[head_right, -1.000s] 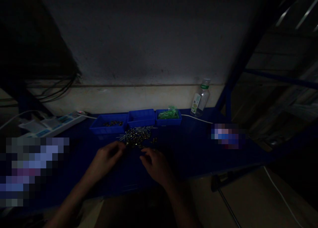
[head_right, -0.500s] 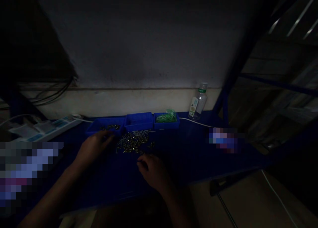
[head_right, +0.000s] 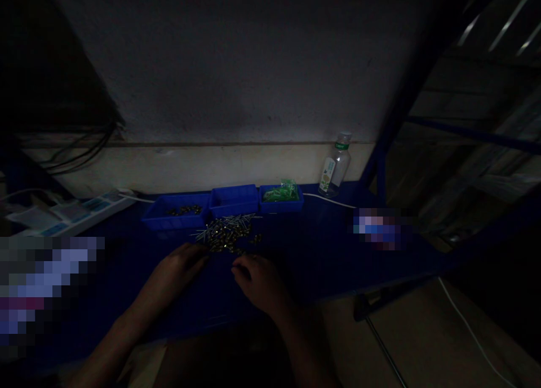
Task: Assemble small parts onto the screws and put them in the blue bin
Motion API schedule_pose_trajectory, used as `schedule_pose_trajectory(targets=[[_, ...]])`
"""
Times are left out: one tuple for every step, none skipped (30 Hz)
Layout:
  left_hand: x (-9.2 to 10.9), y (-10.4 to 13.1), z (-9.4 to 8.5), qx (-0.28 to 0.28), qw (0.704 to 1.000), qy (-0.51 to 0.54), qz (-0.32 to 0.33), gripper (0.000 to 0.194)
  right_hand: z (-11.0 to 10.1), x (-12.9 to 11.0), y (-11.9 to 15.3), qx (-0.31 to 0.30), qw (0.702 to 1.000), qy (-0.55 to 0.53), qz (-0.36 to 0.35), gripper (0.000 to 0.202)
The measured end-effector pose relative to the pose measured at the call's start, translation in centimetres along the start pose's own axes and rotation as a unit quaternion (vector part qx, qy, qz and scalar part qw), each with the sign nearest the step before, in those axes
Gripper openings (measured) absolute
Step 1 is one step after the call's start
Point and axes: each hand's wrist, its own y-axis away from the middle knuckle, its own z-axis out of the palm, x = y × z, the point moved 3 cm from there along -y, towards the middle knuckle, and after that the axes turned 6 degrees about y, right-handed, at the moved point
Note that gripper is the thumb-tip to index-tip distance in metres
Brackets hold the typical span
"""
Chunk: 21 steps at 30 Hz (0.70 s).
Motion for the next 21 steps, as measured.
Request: schedule_pose_trajectory(targets=[[0.3,0.0,0.1,-0.002,1.0,0.003,0.003,0.029,0.0,0.0,0.0,0.0,1.0,0.0,0.0,0.013],[0.6,0.1,0.2,-0.004,1.0,0.006,0.006,0.029,0.0,0.0,0.0,-0.001,1.0,0.0,0.0,0.013],[0.9,0.1,0.3,-0.006,1.0,0.007,0.01,0.029,0.0,0.0,0.0,-0.001,1.0,0.0,0.0,0.013],[1.1,0.1,0.5,-0.007,1.0,0.009,0.013,0.029,0.1,0.0,0.0,-0.002,1.0,0.0,0.001,0.013],[1.3,0.1,0.6,-0.008,1.0,0.01,0.013,0.028,0.1,0.1,0.0,-0.002,1.0,0.001,0.002,0.013],[1.5,0.1,0.7,-0.006,1.0,0.01,0.009,0.028,0.1,0.1,0.0,-0.002,1.0,0.001,0.002,0.013],[1.7,0.0,0.8,-0.003,1.0,0.007,0.003,0.028,0.1,0.0,0.0,-0.002,1.0,0.002,0.001,0.013],[1.9,0.0,0.8,0.001,1.0,0.003,-0.003,0.028,0.0,0.0,0.0,-0.002,1.0,0.002,-0.001,0.013],[2.1,-0.1,0.9,0.004,1.0,-0.002,-0.007,0.027,0.0,0.0,0.0,-0.003,1.0,0.002,-0.002,0.013],[2.3,-0.2,0.9,0.005,1.0,-0.009,-0.006,0.027,0.0,-0.1,0.0,-0.004,1.0,0.002,-0.003,0.013],[2.5,-0.4,1.0,0.005,1.0,-0.017,-0.003,0.027,0.0,-0.1,-0.1,-0.005,1.0,0.001,-0.003,0.014],[2.7,-0.5,1.0,0.004,1.0,-0.025,0.0,0.026,0.0,-0.1,-0.1,-0.007,1.0,0.0,-0.003,0.014],[2.9,-0.7,1.1,0.001,0.999,-0.032,0.002,0.025,0.0,-0.1,-0.1,-0.007,1.0,0.0,-0.003,0.014],[3.0,-0.9,1.1,-0.002,0.999,-0.039,0.002,0.024,0.0,-0.1,-0.1,-0.008,1.0,0.0,-0.003,0.013],[3.0,-1.0,1.2,-0.005,0.999,-0.043,0.004,0.023,-0.1,-0.1,-0.1,-0.007,1.0,0.0,-0.004,0.013],[3.0,-1.1,1.2,-0.007,0.999,-0.044,0.004,0.023,-0.1,-0.1,-0.1,-0.006,1.0,0.0,-0.005,0.013],[2.9,-1.1,1.2,-0.008,0.999,-0.042,0.005,0.023,-0.1,-0.1,-0.1,-0.004,1.0,0.0,-0.005,0.013],[2.7,-1.1,1.1,-0.006,0.999,-0.038,0.007,0.024,-0.1,-0.1,-0.1,-0.003,1.0,0.0,-0.005,0.012],[2.6,-0.9,1.1,-0.001,1.0,-0.03,0.008,0.024,-0.1,-0.1,-0.1,-0.002,1.0,0.001,-0.004,0.012],[2.5,-0.7,1.0,0.01,1.0,-0.02,0.006,0.023,-0.1,-0.1,-0.1,-0.002,1.0,0.001,-0.003,0.013],[2.5,-0.3,1.0,0.026,1.0,-0.008,0.001,0.023,-0.1,-0.1,-0.1,-0.003,1.0,0.0,-0.002,0.013]])
